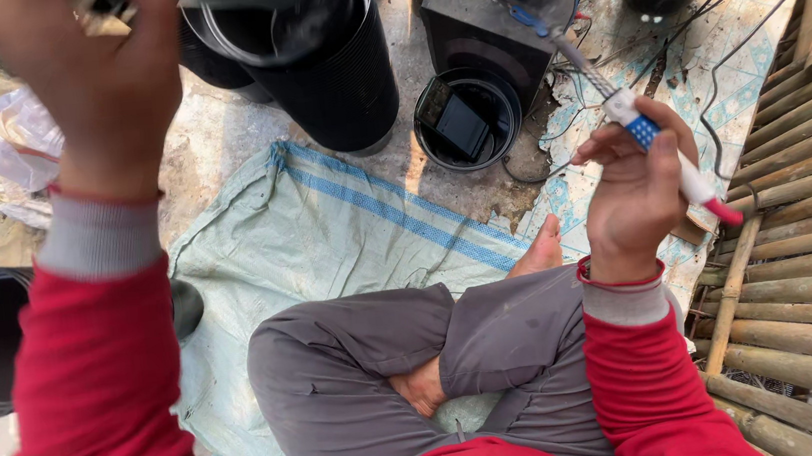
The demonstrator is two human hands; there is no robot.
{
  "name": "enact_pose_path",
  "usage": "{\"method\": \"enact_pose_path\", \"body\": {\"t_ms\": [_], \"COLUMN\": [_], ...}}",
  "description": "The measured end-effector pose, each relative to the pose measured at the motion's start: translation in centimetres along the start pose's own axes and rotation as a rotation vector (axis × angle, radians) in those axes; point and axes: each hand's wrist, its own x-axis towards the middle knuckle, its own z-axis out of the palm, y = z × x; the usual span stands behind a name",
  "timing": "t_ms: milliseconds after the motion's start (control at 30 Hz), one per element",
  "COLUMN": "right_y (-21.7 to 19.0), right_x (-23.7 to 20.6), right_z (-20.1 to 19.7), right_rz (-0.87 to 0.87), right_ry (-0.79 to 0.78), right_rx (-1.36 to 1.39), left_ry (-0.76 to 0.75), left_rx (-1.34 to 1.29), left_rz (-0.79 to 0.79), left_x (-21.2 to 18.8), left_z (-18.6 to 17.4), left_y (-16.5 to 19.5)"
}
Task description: The person cleans a soldering iron tip with a sponge, then uses the hot iron to melt holes into the sides of black plastic nursery pots. They handle several pots one by one, rotating them to create multiple holes before stacking them.
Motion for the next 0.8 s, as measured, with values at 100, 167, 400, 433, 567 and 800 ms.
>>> {"method": "enact_pose_path", "body": {"t_ms": [100, 167, 400, 433, 567, 800], "right_y": [-0.1, 0.5, 1.5, 1.3, -0.1, -0.7], "right_x": [-1.3, -2.7, -4.0, -3.7, -2.8, -2.5], "right_z": [1.2, 2.3, 2.6, 2.3, 1.9, 1.8], "right_rz": [-0.286, -0.390, -0.214, -0.180, 0.123, 0.257], "right_ry": [0.046, 0.107, 0.079, 0.047, 0.035, -0.061], "right_rx": [-0.108, -0.065, 0.031, 0.038, 0.249, 0.143], "left_ry": [0.049, -0.085, -0.388, -0.373, -0.460, -0.752], "left_rx": [-0.366, -0.584, -0.821, -0.811, -0.608, -0.649], "left_rz": [-0.458, -0.785, -0.906, -0.969, -0.884, -0.611], "left_x": [-2.4, -4.3, -10.3, -10.9, -13.4, -17.5], "left_z": [-2.8, -2.7, 1.0, 1.0, 2.3, 9.5], "left_y": [6.4, 11.8, 22.8, 22.8, 21.3, 19.1]}}
